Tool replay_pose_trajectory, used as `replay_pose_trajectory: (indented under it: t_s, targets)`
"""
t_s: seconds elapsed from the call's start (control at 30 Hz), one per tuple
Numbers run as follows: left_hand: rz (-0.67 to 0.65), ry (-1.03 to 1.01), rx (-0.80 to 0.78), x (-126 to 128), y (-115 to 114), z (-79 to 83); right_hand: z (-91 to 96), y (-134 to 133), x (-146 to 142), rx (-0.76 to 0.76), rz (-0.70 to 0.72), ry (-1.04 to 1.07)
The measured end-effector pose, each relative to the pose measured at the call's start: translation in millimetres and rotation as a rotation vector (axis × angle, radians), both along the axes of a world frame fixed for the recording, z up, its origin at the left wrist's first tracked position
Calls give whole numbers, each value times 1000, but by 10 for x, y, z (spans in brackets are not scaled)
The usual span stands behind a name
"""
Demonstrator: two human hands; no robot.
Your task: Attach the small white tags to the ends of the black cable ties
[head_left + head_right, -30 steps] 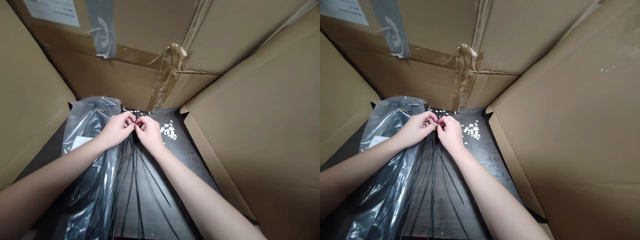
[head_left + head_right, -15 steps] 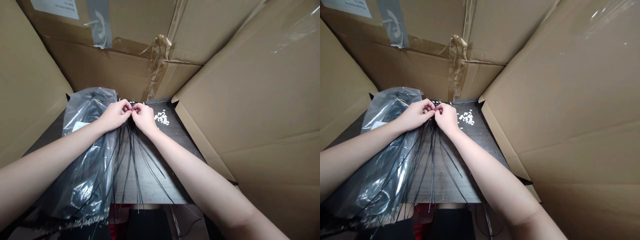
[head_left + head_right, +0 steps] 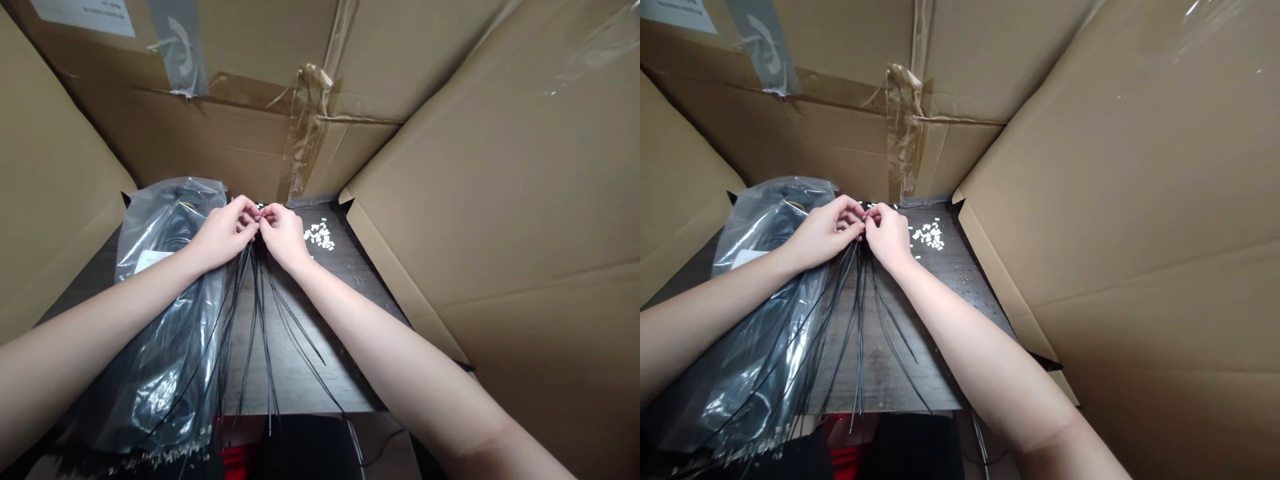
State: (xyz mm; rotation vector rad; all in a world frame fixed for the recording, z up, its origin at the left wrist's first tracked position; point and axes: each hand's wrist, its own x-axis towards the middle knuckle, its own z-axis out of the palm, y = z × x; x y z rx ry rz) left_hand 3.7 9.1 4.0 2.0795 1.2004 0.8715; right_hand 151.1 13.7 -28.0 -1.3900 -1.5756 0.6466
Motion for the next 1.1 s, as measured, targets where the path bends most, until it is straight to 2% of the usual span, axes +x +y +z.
replay_pose_trajectory:
  t_s: [0.73,1.1]
  targets:
    - [26,-12,3,-7,35,-35,-17,14,2,12,6,-95]
    - [31,11,-13,-17,34,-23,1,-6,8,10,24,-67]
